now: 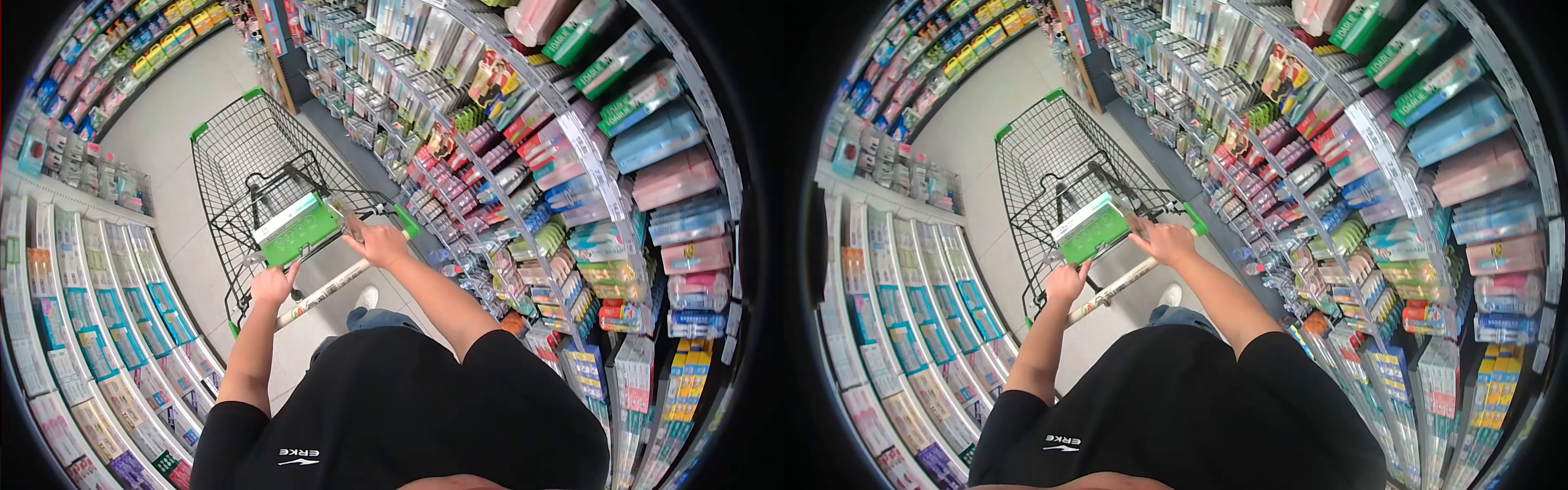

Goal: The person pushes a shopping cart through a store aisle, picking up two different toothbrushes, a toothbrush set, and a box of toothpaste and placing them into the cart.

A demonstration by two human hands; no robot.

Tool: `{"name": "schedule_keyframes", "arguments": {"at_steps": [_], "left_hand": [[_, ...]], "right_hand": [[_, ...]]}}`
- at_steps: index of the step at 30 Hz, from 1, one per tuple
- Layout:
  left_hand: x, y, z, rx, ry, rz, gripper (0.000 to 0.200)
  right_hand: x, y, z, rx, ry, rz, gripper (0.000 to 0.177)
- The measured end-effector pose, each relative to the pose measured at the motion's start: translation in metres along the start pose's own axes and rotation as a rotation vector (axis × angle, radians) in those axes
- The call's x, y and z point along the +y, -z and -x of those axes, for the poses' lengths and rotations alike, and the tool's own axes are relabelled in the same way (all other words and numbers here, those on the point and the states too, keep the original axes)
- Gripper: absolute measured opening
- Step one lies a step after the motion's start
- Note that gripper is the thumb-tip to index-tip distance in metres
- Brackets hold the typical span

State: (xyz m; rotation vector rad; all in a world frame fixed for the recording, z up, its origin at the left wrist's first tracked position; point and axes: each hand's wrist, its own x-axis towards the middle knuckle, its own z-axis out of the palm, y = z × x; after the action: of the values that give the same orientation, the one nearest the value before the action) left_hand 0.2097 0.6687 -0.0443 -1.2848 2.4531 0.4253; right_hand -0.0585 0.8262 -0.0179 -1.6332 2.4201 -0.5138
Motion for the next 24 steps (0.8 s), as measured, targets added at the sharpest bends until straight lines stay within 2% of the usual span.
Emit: {"name": "schedule_keyframes", "arguments": {"at_steps": [10, 12, 24], "left_hand": [[-0.010, 0.023, -0.042, 0.008, 0.039, 0.028, 0.082], [-0.007, 0.037, -0.043, -0.026, 0.069, 0.046, 0.083], [-0.032, 0.068, -0.104, -0.146, 0.088, 0.176, 0.093]], "right_hand": [[0.003, -0.006, -0.060, -0.015, 0.069, -0.035, 0.049], [0.002, -0.004, -0.072, 0.040, 0.066, -0.048, 0.048], [0.002, -0.020, -0.142, 0.053, 0.121, -0.016, 0.046]]}}
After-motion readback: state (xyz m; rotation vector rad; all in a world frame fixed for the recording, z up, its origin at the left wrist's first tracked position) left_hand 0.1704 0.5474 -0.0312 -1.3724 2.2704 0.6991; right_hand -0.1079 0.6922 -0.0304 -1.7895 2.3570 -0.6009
